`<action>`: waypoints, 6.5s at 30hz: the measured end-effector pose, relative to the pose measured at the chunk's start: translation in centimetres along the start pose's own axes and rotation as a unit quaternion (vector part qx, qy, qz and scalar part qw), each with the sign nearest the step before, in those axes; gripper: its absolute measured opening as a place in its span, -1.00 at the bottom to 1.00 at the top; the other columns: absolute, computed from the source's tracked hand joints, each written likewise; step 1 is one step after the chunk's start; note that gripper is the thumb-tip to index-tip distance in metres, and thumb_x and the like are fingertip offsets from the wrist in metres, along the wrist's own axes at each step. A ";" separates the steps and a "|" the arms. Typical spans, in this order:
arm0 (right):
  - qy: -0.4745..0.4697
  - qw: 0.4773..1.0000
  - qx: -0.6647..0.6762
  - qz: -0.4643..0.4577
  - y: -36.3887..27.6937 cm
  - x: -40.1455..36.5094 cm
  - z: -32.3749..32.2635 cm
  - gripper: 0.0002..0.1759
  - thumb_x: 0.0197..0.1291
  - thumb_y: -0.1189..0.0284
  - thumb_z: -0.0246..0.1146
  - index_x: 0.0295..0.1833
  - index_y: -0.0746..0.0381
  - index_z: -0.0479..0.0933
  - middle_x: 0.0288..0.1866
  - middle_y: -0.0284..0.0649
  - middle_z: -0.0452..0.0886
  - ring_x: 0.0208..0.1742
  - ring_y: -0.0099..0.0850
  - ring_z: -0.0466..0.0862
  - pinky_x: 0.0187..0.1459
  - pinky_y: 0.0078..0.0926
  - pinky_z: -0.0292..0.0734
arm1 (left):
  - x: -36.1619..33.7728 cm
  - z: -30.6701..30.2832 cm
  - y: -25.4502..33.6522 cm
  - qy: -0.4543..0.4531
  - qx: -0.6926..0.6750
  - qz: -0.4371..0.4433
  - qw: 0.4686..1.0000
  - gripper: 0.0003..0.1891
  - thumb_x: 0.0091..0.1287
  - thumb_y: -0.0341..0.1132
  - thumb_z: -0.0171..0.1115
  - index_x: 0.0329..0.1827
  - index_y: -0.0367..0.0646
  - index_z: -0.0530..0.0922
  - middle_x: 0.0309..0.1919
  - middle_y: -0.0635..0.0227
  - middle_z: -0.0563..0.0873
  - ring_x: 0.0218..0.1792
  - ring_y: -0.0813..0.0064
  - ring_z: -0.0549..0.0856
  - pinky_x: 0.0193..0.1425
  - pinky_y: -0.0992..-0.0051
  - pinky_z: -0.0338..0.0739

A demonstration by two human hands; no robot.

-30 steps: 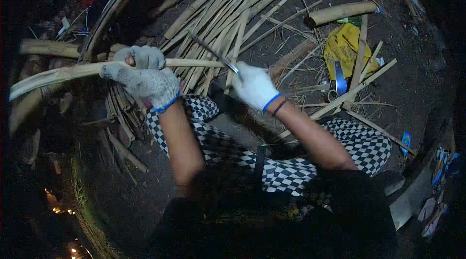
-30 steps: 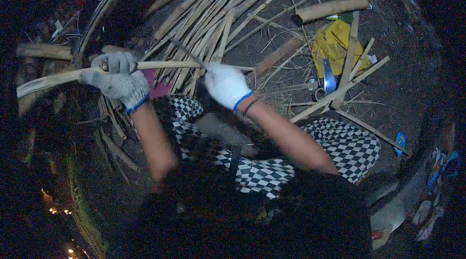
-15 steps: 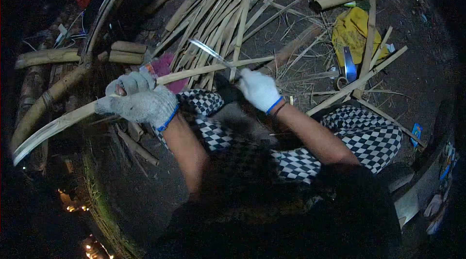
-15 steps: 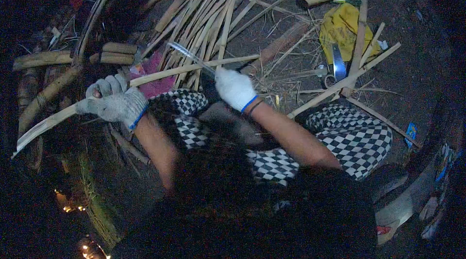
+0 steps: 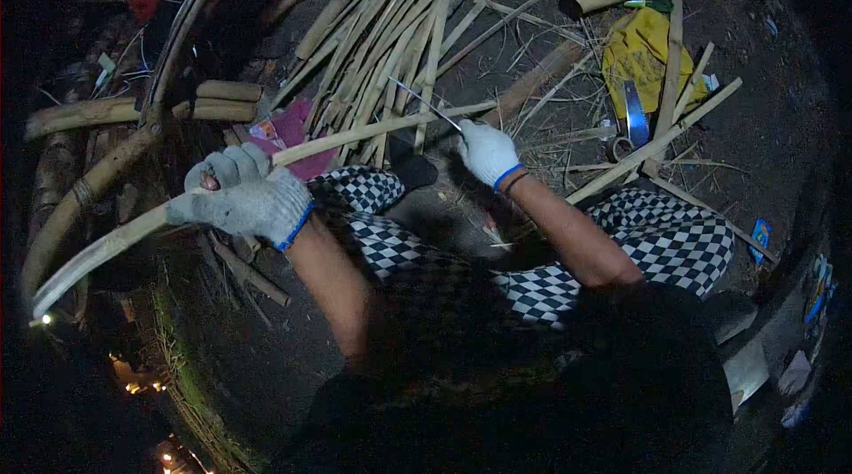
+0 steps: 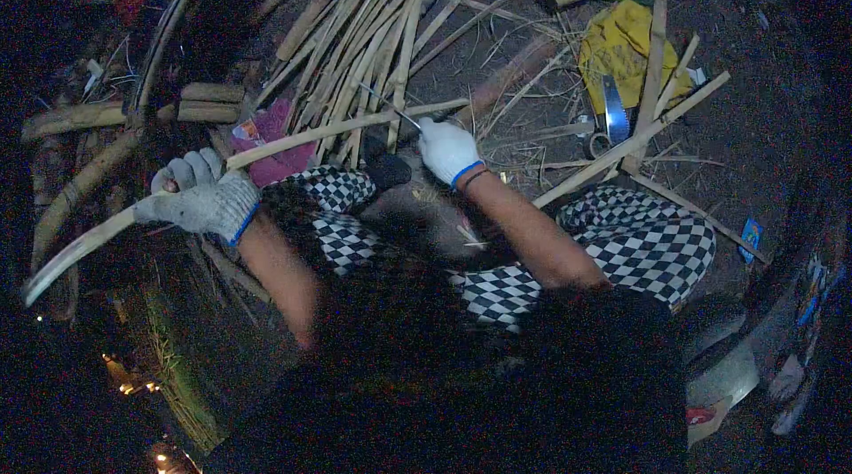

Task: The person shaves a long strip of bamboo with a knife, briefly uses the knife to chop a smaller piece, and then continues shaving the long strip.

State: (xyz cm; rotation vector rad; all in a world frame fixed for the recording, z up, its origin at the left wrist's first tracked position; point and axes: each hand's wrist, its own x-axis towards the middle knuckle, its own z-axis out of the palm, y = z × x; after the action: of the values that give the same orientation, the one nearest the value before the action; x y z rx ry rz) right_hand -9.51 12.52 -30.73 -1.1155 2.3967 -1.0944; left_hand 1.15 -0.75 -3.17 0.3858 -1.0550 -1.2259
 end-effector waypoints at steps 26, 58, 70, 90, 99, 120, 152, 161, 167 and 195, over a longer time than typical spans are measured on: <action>0.013 0.999 -0.033 0.020 4.2 -0.3 1.7 -0.77 0.17 0.28 0.11 -0.15 0.17 0.48 -0.38 0.00 0.62 -0.32 0.00 0.63 -0.29 -0.02 0.52 | -1.1 0.6 1.0 0.028 0.022 0.017 0.999 -0.43 0.26 0.37 -0.06 -0.58 0.06 0.23 -0.79 0.56 0.08 -0.79 0.64 0.03 -0.76 0.58 -0.10; 0.025 0.999 -0.033 0.009 4.5 1.5 2.4 -0.79 0.12 0.31 0.14 -0.21 0.21 0.46 -0.41 -0.01 0.60 -0.33 -0.01 0.61 -0.32 -0.04 0.49 | -0.1 -0.1 1.3 -0.067 -0.007 0.022 0.997 -0.40 0.30 0.35 -0.11 -0.62 0.02 0.25 -0.77 0.55 0.07 -0.76 0.63 -0.02 -0.71 0.56 -0.13; -0.006 0.986 -0.082 0.146 12.9 0.0 5.8 -0.77 0.13 0.32 0.09 -0.22 0.26 0.50 -0.35 0.07 0.62 -0.30 0.06 0.63 -0.26 0.02 0.52 | -0.6 0.6 2.2 -0.012 -0.002 0.019 1.000 -0.39 0.28 0.37 -0.12 -0.68 0.04 0.28 -0.80 0.58 0.06 -0.76 0.63 -0.04 -0.70 0.55 -0.18; 0.025 0.997 -0.030 0.061 14.5 0.2 9.0 -0.72 0.21 0.31 0.02 -0.10 0.22 0.51 -0.33 0.03 0.62 -0.29 0.02 0.61 -0.25 -0.05 0.50 | 3.2 0.4 1.1 -0.264 -0.111 -0.087 0.954 -0.35 0.22 0.42 -0.08 -0.59 -0.03 0.41 -0.77 0.53 0.18 -0.77 0.60 0.08 -0.67 0.51 -0.05; 0.032 0.995 -0.019 0.088 10.0 1.9 6.3 -0.75 0.16 0.31 0.07 -0.18 0.23 0.55 -0.37 0.00 0.64 -0.32 -0.01 0.66 -0.28 -0.03 0.54 | 4.5 -0.2 1.4 -0.312 -0.136 -0.109 0.934 -0.41 0.19 0.38 0.02 -0.57 0.00 0.35 -0.73 0.56 0.16 -0.71 0.57 0.09 -0.61 0.50 -0.02; 0.021 0.992 -0.064 0.104 14.9 -1.9 8.8 -0.77 0.24 0.30 0.02 -0.22 0.24 0.45 -0.38 0.00 0.60 -0.31 0.03 0.62 -0.27 0.00 0.49 | 3.5 -1.1 1.4 -0.268 -0.113 -0.077 0.954 -0.36 0.23 0.40 -0.06 -0.57 -0.05 0.43 -0.76 0.55 0.17 -0.75 0.61 0.08 -0.67 0.51 -0.04; 0.044 0.988 0.106 -0.100 -1.1 0.2 2.6 -0.77 0.13 0.27 0.12 -0.26 0.23 0.45 -0.46 -0.08 0.57 -0.41 -0.05 0.61 -0.40 -0.11 0.51 | 3.2 -1.9 0.7 -0.270 -0.161 -0.115 0.942 -0.38 0.19 0.43 -0.04 -0.63 0.04 0.26 -0.80 0.56 0.16 -0.80 0.65 0.08 -0.70 0.54 -0.04; -0.071 0.992 0.020 0.099 7.1 0.2 4.9 -0.67 0.14 0.27 0.11 -0.13 0.30 0.55 -0.21 0.01 0.64 -0.17 -0.03 0.65 -0.16 -0.11 0.54 | 2.5 -1.4 1.6 -0.315 -0.153 -0.119 0.929 -0.41 0.22 0.38 -0.01 -0.62 0.03 0.26 -0.77 0.57 0.16 -0.77 0.66 0.07 -0.66 0.54 -0.05; 0.053 0.963 0.203 -0.167 -1.4 0.6 2.6 -0.91 0.20 0.45 0.14 -0.24 0.25 0.46 -0.37 -0.12 0.55 -0.32 -0.18 0.61 -0.35 -0.33 0.53 | 2.9 -1.0 1.5 -0.251 -0.095 -0.073 0.960 -0.40 0.22 0.41 -0.06 -0.62 0.06 0.24 -0.80 0.59 0.14 -0.79 0.67 0.03 -0.68 0.55 -0.08; -0.091 0.985 -0.042 0.143 12.5 0.1 6.3 -0.75 0.17 0.32 0.02 -0.26 0.22 0.55 -0.35 0.04 0.63 -0.36 -0.03 0.66 -0.33 -0.06 0.55 | 2.6 -1.9 2.2 -0.276 -0.118 -0.080 0.950 -0.42 0.20 0.38 0.03 -0.60 0.04 0.28 -0.78 0.58 0.15 -0.78 0.66 0.07 -0.68 0.55 -0.06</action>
State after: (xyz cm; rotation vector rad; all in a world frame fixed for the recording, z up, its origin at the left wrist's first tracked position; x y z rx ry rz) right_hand -12.96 14.35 -44.21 -0.8211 2.3804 -0.7699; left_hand 3.89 -2.84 -1.36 -0.0727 -1.3457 -1.6391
